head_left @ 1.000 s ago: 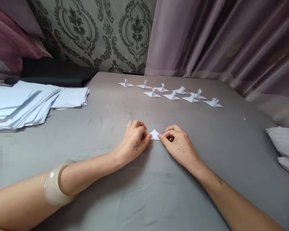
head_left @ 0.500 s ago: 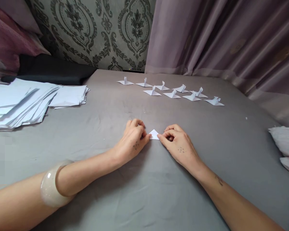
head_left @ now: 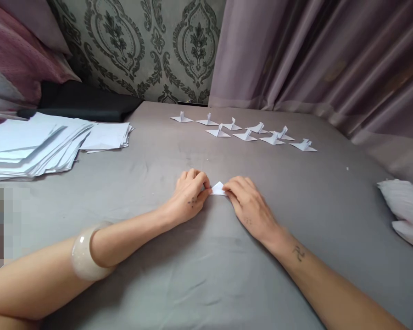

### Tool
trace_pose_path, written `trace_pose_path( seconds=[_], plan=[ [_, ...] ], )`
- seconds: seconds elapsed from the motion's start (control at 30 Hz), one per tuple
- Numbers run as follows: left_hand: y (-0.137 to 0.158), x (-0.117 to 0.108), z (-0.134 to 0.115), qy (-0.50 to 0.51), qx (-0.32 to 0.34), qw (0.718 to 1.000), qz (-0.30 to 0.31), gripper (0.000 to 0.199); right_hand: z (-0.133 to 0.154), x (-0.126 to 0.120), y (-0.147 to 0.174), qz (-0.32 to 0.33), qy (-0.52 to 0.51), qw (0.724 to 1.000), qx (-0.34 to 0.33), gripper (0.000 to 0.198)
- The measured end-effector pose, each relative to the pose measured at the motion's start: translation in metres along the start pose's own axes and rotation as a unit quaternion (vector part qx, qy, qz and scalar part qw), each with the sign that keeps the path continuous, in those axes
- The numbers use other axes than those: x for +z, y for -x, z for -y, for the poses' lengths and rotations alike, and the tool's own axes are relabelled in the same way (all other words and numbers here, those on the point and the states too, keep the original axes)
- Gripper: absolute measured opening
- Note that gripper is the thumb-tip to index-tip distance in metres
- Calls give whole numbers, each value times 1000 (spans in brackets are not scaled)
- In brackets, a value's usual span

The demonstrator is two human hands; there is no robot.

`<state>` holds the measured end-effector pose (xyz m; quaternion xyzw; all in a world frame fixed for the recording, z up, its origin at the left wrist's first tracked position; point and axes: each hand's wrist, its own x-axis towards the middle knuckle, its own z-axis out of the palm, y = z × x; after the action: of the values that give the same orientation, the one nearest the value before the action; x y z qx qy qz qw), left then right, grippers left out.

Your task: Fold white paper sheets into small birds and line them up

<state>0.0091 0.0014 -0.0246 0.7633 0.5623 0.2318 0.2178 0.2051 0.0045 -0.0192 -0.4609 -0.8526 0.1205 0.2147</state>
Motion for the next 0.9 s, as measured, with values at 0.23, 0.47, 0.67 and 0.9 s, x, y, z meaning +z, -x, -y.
trace_pose_path(
  seconds=[0.23, 0.47, 0.67, 0.9],
  plan=[
    [6, -7, -11, -117, 160, 979, 58, 27, 8, -7, 6, 67, 123, 986, -95, 25],
    [18, -14, -19, -275, 180, 938, 113, 30, 24, -12, 10, 72, 217, 966, -124, 34],
    [24, -18, -13, -242, 177, 949, 95, 31, 28, -13, 13, 78, 238, 965, -83, 35],
    [27, -17, -7, -202, 152, 965, 74, 31, 18, -21, 20, 75, 189, 978, -38, 37]
  ],
)
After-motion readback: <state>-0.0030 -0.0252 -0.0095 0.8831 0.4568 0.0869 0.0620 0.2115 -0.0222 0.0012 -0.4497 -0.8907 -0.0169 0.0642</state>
